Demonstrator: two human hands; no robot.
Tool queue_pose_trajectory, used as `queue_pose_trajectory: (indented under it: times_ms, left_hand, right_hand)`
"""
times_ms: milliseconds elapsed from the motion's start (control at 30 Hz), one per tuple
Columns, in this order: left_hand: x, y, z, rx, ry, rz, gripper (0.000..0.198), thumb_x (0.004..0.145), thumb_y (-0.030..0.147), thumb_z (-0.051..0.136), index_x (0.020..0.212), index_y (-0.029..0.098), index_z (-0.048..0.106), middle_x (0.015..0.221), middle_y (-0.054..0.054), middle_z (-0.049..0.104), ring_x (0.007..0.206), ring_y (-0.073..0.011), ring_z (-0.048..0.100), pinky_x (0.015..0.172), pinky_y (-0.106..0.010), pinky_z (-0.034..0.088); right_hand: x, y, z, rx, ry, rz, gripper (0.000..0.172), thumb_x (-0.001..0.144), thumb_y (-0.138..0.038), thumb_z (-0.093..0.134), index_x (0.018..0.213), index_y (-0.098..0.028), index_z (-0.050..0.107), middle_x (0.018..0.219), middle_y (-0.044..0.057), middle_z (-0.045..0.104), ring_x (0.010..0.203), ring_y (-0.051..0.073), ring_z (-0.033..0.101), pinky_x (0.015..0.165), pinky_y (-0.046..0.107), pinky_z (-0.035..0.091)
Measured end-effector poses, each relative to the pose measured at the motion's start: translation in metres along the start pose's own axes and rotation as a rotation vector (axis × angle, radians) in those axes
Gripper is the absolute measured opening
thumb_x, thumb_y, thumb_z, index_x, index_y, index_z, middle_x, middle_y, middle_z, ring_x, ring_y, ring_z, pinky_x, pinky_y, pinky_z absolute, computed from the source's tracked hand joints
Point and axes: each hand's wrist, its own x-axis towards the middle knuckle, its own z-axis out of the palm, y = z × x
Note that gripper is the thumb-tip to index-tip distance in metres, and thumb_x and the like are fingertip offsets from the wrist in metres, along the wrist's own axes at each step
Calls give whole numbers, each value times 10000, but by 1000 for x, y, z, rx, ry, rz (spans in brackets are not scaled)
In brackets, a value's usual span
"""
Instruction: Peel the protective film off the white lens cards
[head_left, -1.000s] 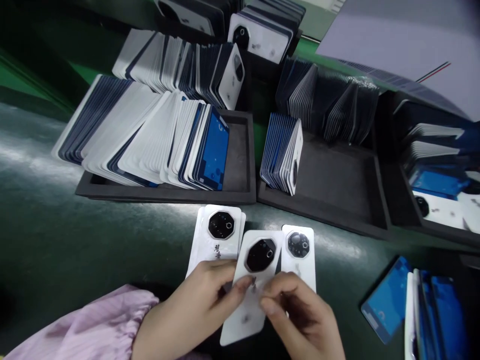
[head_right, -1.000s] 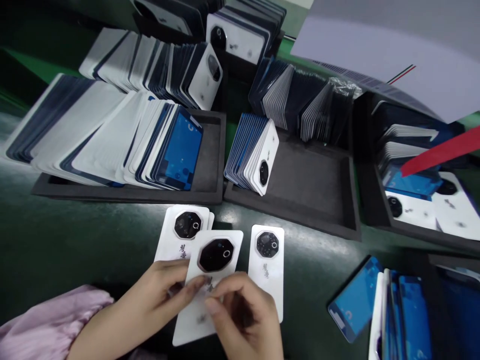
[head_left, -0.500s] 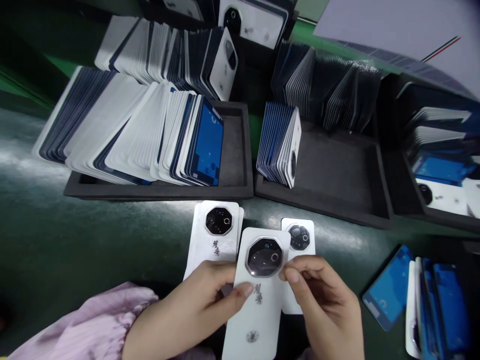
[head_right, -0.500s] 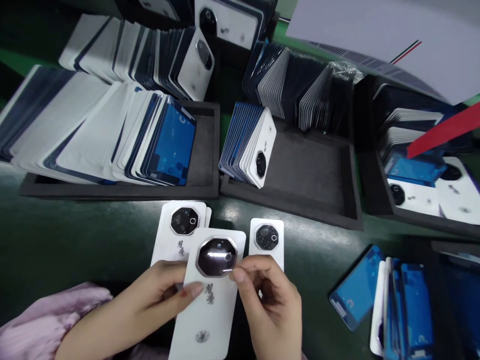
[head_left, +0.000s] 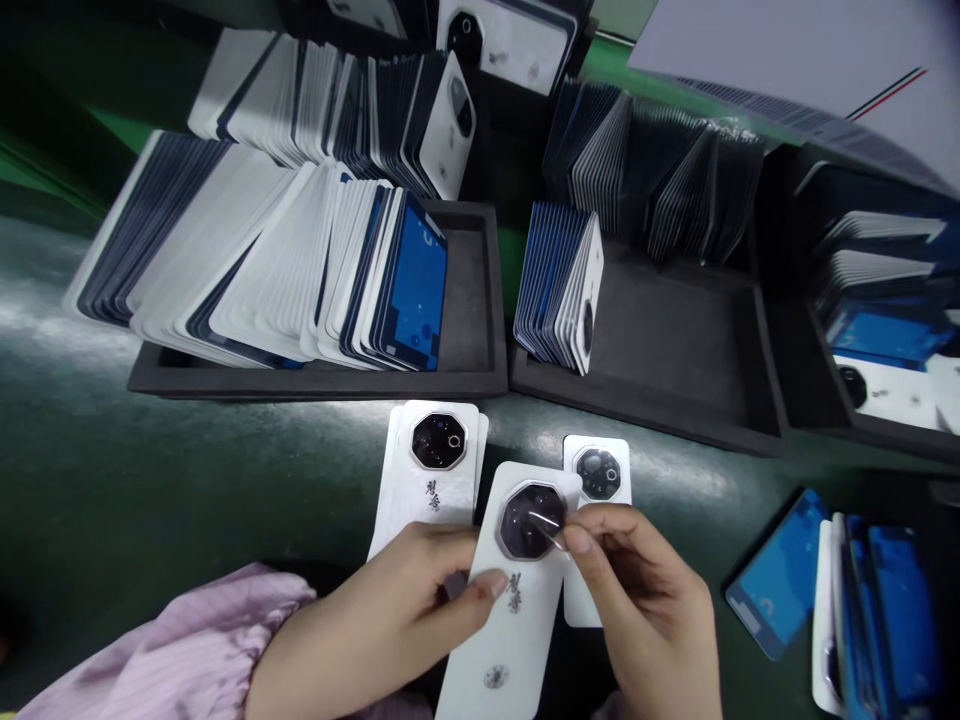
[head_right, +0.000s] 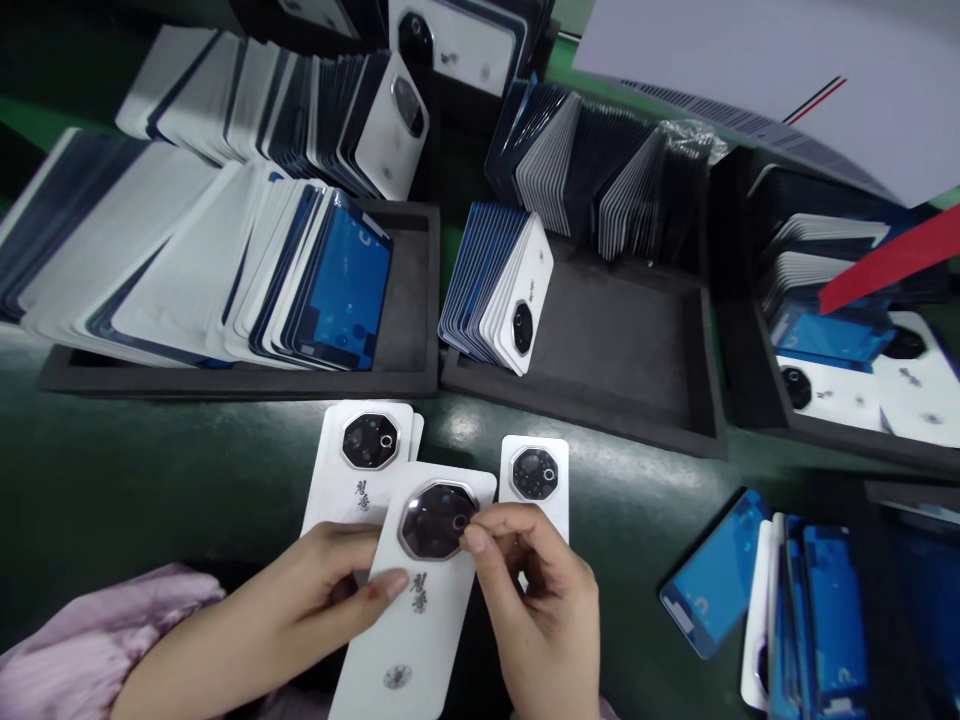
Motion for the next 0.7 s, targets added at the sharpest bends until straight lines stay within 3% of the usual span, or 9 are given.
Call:
queue_pose_trajectory:
  times_ms: [233, 700]
  left_hand:
    - [-2, -3, 1, 1, 19, 15, 250, 1068, 283, 448, 836, 229, 527, 770, 58, 509, 710, -142, 489, 664, -242, 386]
    - [-1, -4, 2, 26, 55, 49, 213, 1064, 229, 464, 947, 232, 642, 813, 48, 608, 720, -144, 536, 661, -243, 407]
  right_hand:
    - [2, -5, 1, 107, -29, 44, 174, 916, -367, 747, 785, -256, 714, 674, -35, 669, 612, 115, 561, 567, 186, 448]
    - [3, 1, 1, 44, -51, -11, 130, 941, -339, 720, 837, -261, 724, 718, -17, 705, 635, 128, 602, 570, 206, 461]
